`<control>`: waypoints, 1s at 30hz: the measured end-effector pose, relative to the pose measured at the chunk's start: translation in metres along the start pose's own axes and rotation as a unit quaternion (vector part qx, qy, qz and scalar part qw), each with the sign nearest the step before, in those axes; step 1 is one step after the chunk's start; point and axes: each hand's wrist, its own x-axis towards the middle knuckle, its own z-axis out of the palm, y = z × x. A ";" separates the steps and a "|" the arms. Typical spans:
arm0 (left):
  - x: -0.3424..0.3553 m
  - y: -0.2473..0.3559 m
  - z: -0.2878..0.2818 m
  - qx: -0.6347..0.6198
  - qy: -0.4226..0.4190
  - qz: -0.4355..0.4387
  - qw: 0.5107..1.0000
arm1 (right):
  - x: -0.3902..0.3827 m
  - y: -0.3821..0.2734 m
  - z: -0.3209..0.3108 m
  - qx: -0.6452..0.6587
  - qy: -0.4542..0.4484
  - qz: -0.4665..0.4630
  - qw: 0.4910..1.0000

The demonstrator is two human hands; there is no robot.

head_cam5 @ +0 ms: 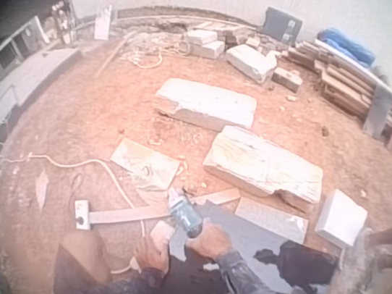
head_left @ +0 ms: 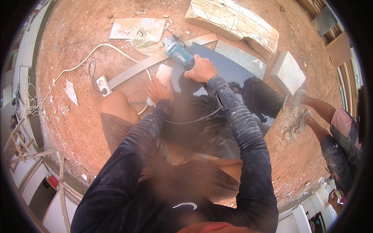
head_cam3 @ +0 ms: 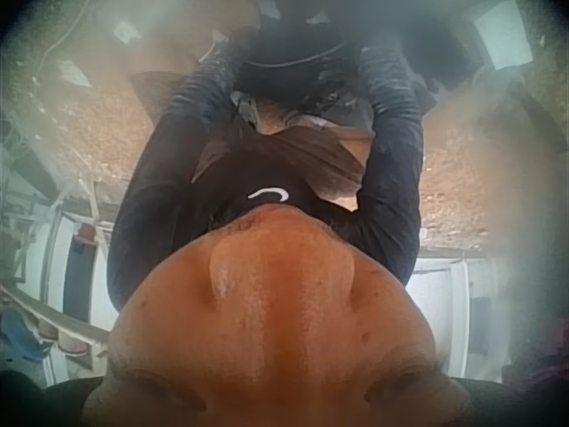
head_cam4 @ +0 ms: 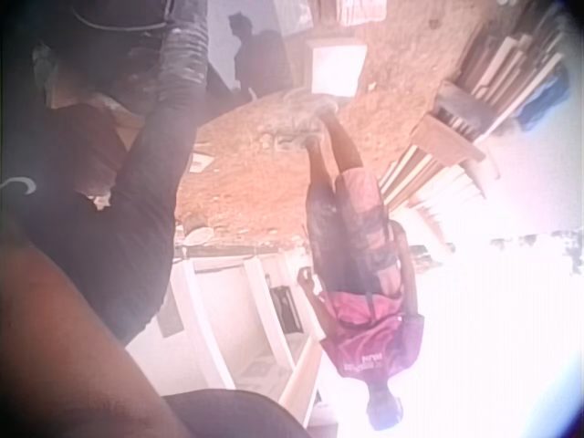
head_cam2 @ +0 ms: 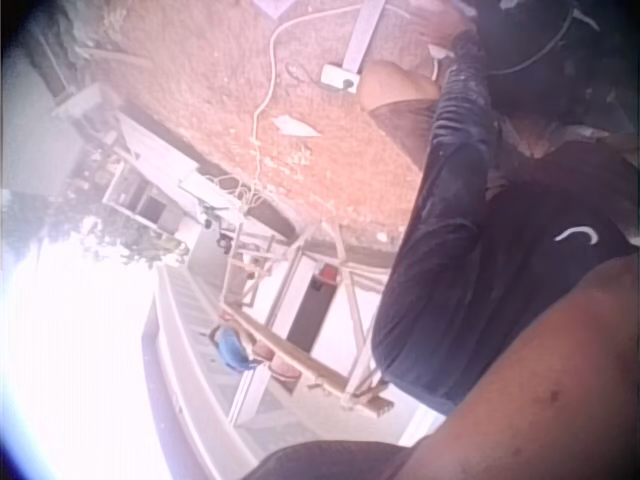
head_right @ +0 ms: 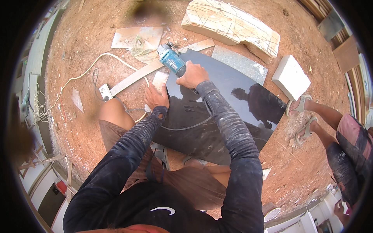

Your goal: The person sits on the ground and uses an angle grinder to cut a large, dark rectangular tile. They hold the tile steady with their left hand while guiding the grinder along a marked line with their right hand. The person adjusts their position slightly to continue the cut along the edge of the tile.

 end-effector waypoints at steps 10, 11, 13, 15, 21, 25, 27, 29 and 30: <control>0.000 0.000 0.000 0.001 0.000 0.001 1.000 | -0.002 0.000 -0.002 0.002 -0.003 0.004 1.000; -0.001 0.000 0.000 0.001 0.000 0.000 1.000 | -0.001 0.001 -0.002 0.002 -0.002 0.003 1.000; 0.000 -0.001 0.001 0.002 0.004 0.003 1.000 | -0.001 0.001 -0.002 0.001 -0.001 0.000 1.000; 0.000 -0.002 0.001 0.002 0.004 0.004 1.000 | -0.002 0.001 -0.002 0.000 -0.001 -0.001 1.000; -0.001 -0.001 0.000 0.002 0.000 0.000 1.000 | -0.005 0.000 -0.007 0.001 -0.012 0.008 1.000; 0.000 0.000 -0.001 0.004 0.000 0.001 1.000 | -0.004 0.002 -0.008 0.001 -0.013 0.004 1.000; 0.000 0.000 -0.001 0.005 0.000 0.003 1.000 | -0.004 0.002 -0.009 -0.001 -0.014 0.003 1.000; 0.000 0.000 -0.002 0.007 0.002 0.005 1.000 | -0.003 0.003 -0.009 -0.005 -0.009 0.000 1.000; 0.000 0.000 -0.002 0.006 0.000 0.004 1.000 | -0.003 0.003 -0.009 -0.008 -0.006 -0.001 1.000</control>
